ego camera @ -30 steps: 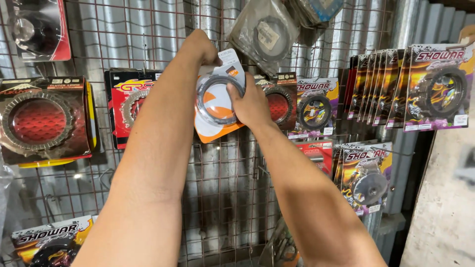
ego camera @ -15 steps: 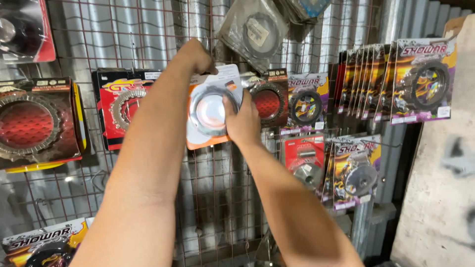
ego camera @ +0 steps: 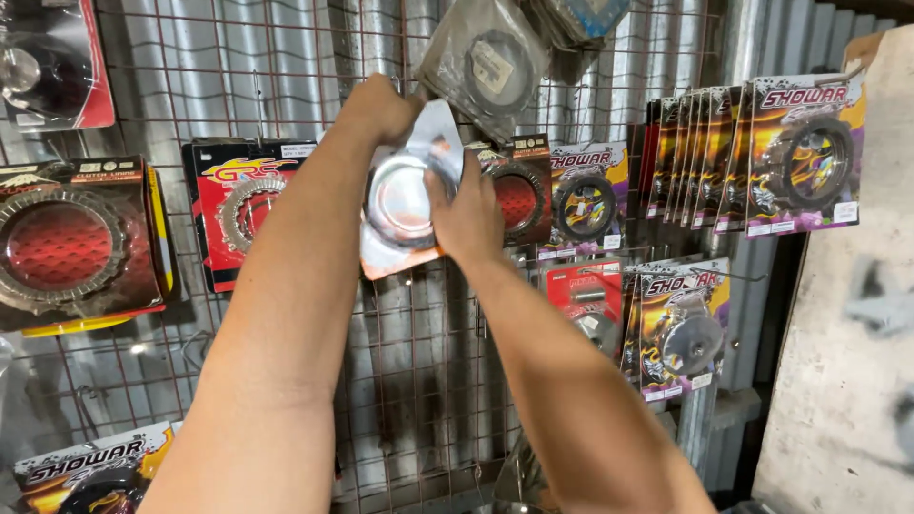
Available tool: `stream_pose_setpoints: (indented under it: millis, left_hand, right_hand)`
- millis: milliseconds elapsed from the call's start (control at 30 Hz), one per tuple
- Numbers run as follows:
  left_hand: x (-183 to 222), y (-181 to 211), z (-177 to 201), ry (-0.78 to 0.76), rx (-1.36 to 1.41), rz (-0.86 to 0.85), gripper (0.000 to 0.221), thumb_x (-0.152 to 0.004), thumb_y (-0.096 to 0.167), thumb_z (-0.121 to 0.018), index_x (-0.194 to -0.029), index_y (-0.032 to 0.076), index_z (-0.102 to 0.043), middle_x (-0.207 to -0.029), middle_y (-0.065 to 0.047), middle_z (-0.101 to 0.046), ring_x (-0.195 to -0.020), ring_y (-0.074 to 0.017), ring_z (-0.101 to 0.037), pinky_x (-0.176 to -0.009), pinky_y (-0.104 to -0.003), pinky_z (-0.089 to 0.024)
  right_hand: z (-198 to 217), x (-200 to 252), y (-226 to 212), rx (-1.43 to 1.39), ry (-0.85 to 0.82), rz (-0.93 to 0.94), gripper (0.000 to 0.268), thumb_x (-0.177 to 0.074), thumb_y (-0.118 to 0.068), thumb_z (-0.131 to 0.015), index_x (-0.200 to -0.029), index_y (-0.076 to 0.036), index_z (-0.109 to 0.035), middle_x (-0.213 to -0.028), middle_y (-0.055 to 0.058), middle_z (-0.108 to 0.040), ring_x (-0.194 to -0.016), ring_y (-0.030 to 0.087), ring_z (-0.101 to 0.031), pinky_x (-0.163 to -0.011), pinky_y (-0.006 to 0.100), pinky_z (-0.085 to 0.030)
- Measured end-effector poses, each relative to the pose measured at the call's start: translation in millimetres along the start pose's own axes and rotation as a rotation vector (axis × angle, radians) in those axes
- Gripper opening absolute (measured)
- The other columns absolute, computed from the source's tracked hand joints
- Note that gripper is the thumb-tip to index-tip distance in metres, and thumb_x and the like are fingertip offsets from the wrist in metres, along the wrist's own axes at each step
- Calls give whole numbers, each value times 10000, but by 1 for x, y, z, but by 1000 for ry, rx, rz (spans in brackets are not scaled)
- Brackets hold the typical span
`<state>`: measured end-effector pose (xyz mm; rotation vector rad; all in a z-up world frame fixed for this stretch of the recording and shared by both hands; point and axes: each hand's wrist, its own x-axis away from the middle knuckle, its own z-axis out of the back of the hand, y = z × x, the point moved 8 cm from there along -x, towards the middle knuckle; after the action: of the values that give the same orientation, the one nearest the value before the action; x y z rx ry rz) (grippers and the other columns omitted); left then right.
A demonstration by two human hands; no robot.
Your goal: Cleaning and organizing various motorcycle parts and packages into bins and onto a wall-mounted display rack.
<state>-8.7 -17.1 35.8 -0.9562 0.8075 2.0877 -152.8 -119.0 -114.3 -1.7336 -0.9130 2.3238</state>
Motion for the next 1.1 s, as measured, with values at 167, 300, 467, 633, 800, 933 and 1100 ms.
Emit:
stream_pose_setpoints:
  millis: [167,300,467,633,800,933,1100]
  left_hand:
    - [-2,-4,3,25,29,32,564,-857,431,-774,-1029,-102,-707,-950,-239,-727,-818,-350,-725,-760,-437,-588]
    - [6,0,-2,19,54,23,489,-897,344,-766,-1092,-98,-695,-1012,-237,-731,-899,-350,-735,-818,-426,-594]
    - [9,-2,-2,28,63,62,517,-867,332,-778,-1148,-85,-654,-1093,-252,-713,-978,-371,-721,-873,-436,-585]
    - [-5,-6,-10,40,13,15,381,-824,240,-700,-1033,-78,-721,-1022,-280,-720,-928,-420,-715,-841,-449,-588]
    - [-1,-3,7,73,2,62,555,-953,483,-679,-1131,-42,-702,-1112,-244,-710,-983,-396,-708,-878,-464,-567]
    - [-8,-4,7,-2,36,-61,347,-834,298,-812,-858,-38,-729,-777,-131,-697,-688,-270,-659,-713,-379,-574]
    - [-15,-9,-6,-162,124,-8,190,-739,97,-843,-836,-30,-740,-735,-57,-641,-630,-184,-567,-660,-318,-555]
  right_hand:
    - [6,1,5,12,18,24,710,-958,-434,-602,-1520,-65,-374,-1308,263,-600,-1091,472,-643,-896,574,-518]
    - [-11,31,33,28,-101,-51,634,-1023,-437,-484,-1528,-85,-329,-1351,231,-567,-1121,422,-650,-895,572,-601]
    - [-30,51,61,107,-34,-23,716,-961,-480,-586,-1533,-115,-357,-1252,236,-606,-1012,451,-676,-836,542,-546]
    - [-13,17,22,49,35,52,701,-972,-469,-575,-1511,-63,-383,-1240,253,-614,-1008,471,-675,-832,571,-556]
    - [5,-15,-10,14,6,49,645,-957,-400,-620,-1460,-51,-419,-1154,299,-645,-997,482,-672,-845,580,-536]
    - [4,-26,-5,35,-88,25,681,-976,-429,-587,-1525,-85,-379,-1226,253,-648,-1060,447,-674,-896,546,-537]
    - [4,-30,4,-4,-72,76,590,-949,-383,-604,-1435,-73,-478,-1176,207,-719,-991,413,-720,-817,509,-566]
